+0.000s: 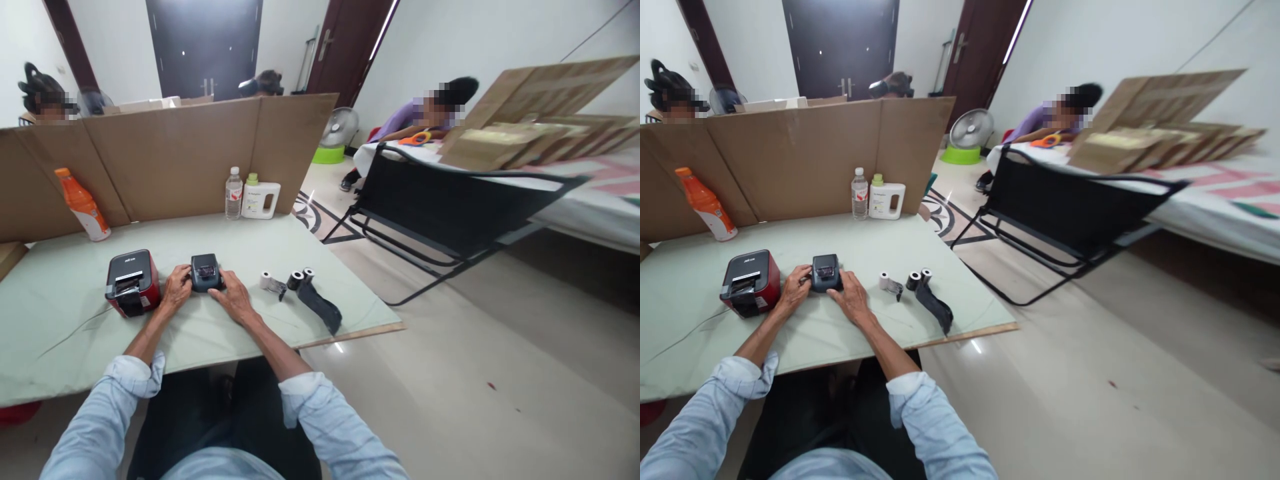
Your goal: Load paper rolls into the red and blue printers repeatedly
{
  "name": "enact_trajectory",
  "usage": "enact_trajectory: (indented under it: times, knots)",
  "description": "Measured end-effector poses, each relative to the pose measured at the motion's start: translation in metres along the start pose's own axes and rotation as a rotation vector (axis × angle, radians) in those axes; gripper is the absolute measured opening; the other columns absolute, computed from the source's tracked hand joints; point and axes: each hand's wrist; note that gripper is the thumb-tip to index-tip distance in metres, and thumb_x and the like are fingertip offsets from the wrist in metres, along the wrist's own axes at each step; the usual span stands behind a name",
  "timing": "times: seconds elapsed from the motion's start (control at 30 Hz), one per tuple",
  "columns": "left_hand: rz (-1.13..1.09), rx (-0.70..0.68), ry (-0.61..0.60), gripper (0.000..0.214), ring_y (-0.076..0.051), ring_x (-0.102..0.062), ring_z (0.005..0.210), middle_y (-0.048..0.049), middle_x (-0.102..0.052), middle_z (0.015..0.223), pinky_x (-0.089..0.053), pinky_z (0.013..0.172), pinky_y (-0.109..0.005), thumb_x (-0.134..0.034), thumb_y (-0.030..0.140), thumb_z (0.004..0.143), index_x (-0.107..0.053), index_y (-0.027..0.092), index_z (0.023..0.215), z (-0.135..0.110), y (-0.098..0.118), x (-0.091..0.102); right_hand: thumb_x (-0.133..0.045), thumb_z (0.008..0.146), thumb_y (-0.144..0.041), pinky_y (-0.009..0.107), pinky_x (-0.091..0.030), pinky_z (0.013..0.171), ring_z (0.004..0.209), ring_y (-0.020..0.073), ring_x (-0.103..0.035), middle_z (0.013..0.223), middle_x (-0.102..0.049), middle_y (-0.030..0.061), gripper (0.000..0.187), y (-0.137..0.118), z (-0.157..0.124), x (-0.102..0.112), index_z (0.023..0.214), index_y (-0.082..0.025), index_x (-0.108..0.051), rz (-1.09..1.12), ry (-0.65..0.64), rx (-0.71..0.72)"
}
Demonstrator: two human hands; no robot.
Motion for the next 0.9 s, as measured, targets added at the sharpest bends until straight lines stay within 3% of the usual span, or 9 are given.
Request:
enact_trajectory:
  times: [0.2,0.3,0.47,0.77,0.9]
  knots:
    - [0.040,-0.155,-0.092,0.058,-0.031,-0.064,0.130,-0.0169,-0.062,0.147,-0.062,0.101,-0.045,-0.068,0.027,0.084,-0.064,0.016,0.141,-0.017,0.002,0.009,-0.072,0.094,-0.037,0.042,-0.056,0.097,0.107,0.0268,-0.065,0.123,-0.065,0.0106,0.059,0.003,-0.001,-0.001,0.148,-0.024,-0.055,0.007,0.011,0.027]
    - [0.118,-0.188,-0.118,0.064,-0.030,-0.066,0.124,-0.0167,-0.063,0.144,-0.061,0.103,-0.046,-0.074,0.034,0.085,-0.059,0.016,0.144,-0.018,0.007,0.014,-0.072,0.094,-0.037,0.042,-0.056,0.096,0.107,0.0266,-0.065,0.124,-0.065,0.0102,0.058,0.004,-0.001,-0.001,0.148,-0.025,-0.055,0.015,0.017,0.021]
    - [0.182,-0.216,-0.115,0.071,-0.029,-0.068,0.115,-0.0162,-0.064,0.139,-0.060,0.102,-0.045,-0.077,0.040,0.085,-0.055,0.017,0.148,-0.013,0.012,0.016,-0.072,0.093,-0.036,0.041,-0.056,0.095,0.105,0.0262,-0.065,0.122,-0.065,0.0105,0.057,0.003,-0.001,0.000,0.146,-0.022,-0.056,-0.001,0.009,0.010]
    - [0.313,-0.190,-0.162,0.087,-0.038,-0.058,0.136,-0.0208,-0.061,0.148,-0.047,0.118,-0.054,-0.078,0.041,0.085,-0.042,0.015,0.160,-0.017,0.003,0.007,-0.071,0.094,-0.035,0.042,-0.056,0.097,0.106,0.0265,-0.065,0.122,-0.065,0.0105,0.055,0.007,-0.001,-0.003,0.146,-0.023,-0.056,-0.008,0.028,0.008]
    - [0.236,-0.190,-0.180,0.087,-0.035,-0.059,0.134,-0.0180,-0.060,0.148,-0.049,0.116,-0.052,-0.078,0.041,0.084,-0.043,0.018,0.159,-0.013,0.005,0.012,-0.070,0.095,-0.035,0.042,-0.056,0.098,0.106,0.0261,-0.066,0.122,-0.065,0.0104,0.054,0.005,-0.001,-0.003,0.145,-0.023,-0.056,0.008,0.015,0.005]
Point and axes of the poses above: each hand's wrist, its own z-axis towards the middle knuckle, its own x-axis out of the back of the hand, y = z × x
